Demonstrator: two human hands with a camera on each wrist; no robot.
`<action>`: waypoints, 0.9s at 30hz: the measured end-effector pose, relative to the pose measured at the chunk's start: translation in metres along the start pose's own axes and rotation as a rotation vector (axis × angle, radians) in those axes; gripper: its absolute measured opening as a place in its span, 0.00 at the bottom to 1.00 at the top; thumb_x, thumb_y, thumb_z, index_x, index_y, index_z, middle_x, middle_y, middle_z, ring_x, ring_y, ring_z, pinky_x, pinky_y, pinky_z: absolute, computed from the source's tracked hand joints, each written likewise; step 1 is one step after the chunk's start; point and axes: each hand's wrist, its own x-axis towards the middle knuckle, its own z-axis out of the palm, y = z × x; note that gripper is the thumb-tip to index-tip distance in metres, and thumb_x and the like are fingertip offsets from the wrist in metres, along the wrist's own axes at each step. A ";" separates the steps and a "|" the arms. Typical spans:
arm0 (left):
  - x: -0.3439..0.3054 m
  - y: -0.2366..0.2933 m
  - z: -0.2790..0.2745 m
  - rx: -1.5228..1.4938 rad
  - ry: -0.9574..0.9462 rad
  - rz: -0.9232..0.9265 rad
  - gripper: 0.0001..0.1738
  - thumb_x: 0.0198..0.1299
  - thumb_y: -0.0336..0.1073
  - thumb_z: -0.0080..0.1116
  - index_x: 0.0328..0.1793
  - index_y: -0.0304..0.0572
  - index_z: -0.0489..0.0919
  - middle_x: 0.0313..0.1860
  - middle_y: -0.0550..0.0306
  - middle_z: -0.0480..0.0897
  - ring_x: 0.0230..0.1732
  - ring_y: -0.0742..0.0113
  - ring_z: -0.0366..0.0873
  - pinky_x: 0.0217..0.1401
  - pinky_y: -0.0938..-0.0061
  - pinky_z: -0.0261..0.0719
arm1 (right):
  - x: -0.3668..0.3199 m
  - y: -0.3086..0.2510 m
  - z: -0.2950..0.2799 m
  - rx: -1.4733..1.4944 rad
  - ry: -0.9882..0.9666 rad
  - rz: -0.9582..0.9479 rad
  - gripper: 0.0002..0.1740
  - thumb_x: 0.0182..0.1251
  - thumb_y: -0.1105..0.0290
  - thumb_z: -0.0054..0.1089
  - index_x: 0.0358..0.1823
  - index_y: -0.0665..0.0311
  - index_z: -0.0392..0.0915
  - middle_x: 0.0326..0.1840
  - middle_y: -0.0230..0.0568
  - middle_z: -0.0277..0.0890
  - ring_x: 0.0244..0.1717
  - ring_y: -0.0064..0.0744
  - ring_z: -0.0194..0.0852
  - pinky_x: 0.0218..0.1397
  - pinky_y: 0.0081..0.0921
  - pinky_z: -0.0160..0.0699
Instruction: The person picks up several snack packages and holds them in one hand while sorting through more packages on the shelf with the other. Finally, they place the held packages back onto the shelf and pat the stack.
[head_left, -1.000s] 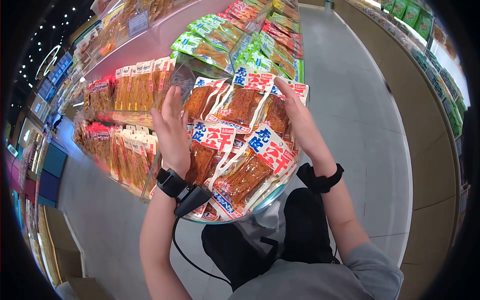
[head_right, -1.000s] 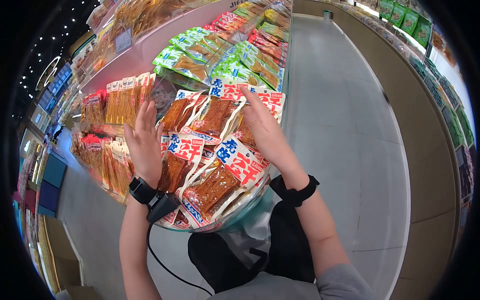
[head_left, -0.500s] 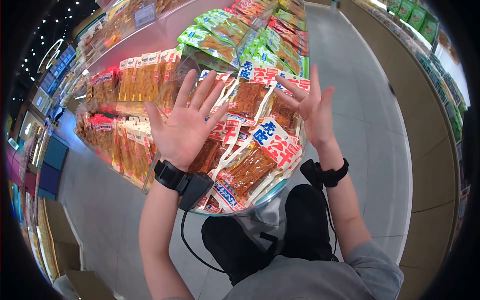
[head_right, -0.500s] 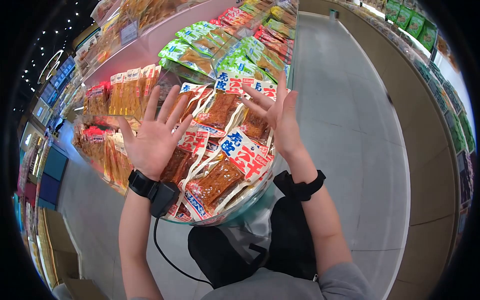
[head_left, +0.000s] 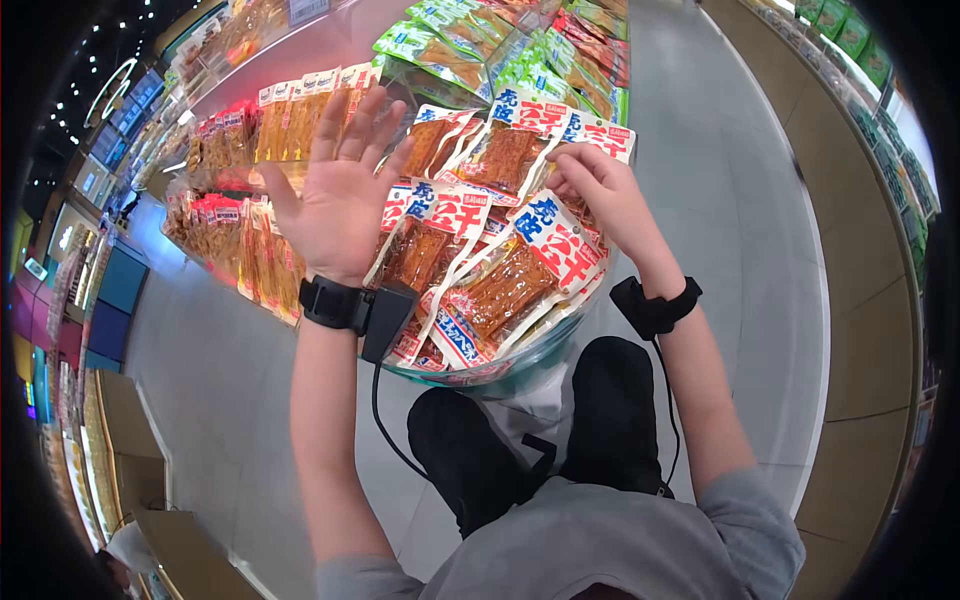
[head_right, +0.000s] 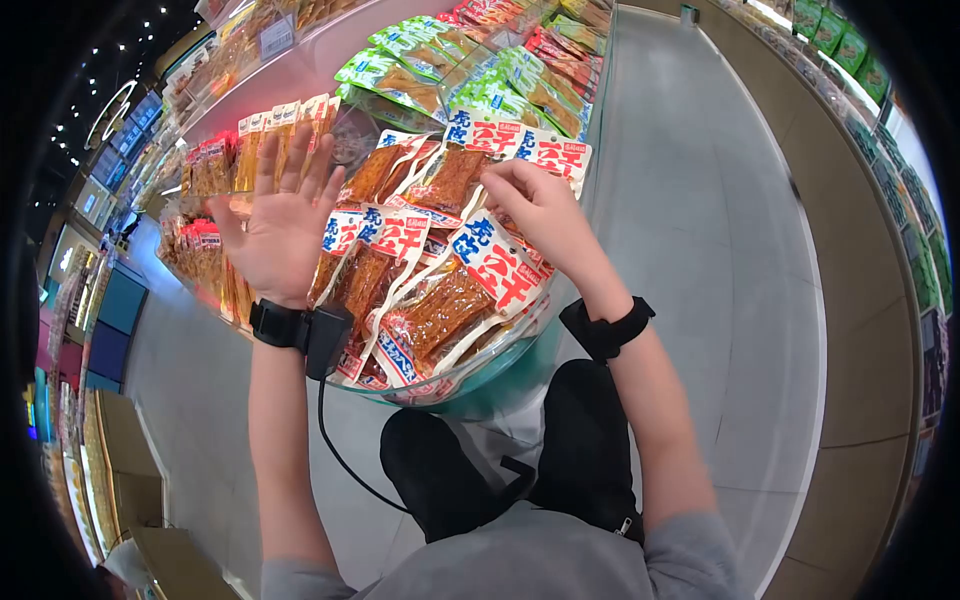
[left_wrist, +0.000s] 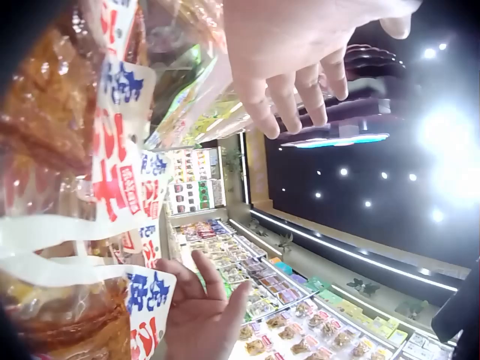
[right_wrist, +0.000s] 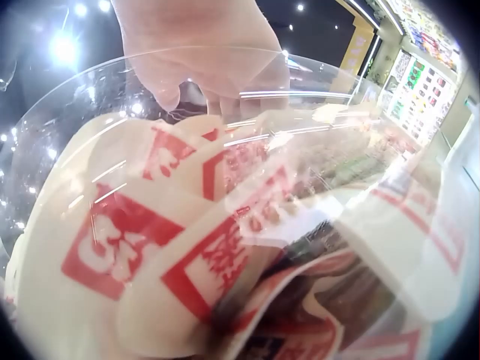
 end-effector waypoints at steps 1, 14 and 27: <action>-0.001 0.008 0.003 0.024 -0.036 0.030 0.44 0.53 0.68 0.41 0.66 0.41 0.59 0.68 0.41 0.54 0.70 0.46 0.47 0.69 0.52 0.46 | 0.000 -0.001 0.000 -0.146 -0.025 -0.004 0.16 0.64 0.62 0.51 0.43 0.70 0.73 0.28 0.34 0.75 0.30 0.20 0.72 0.37 0.19 0.72; -0.113 0.019 0.054 2.047 -0.068 -0.135 0.14 0.51 0.30 0.56 0.45 0.36 0.76 0.49 0.49 0.76 0.51 0.55 0.73 0.52 0.68 0.69 | -0.021 -0.010 0.007 -0.643 -0.016 -0.124 0.14 0.55 0.66 0.57 0.40 0.66 0.77 0.25 0.42 0.75 0.27 0.35 0.74 0.33 0.28 0.72; -0.130 -0.010 0.025 2.184 0.140 -0.154 0.32 0.49 0.44 0.55 0.61 0.41 0.67 0.65 0.41 0.59 0.65 0.44 0.56 0.63 0.55 0.55 | -0.025 -0.016 0.013 -1.184 -0.186 -0.261 0.21 0.51 0.64 0.60 0.46 0.67 0.73 0.37 0.44 0.67 0.41 0.42 0.66 0.45 0.34 0.68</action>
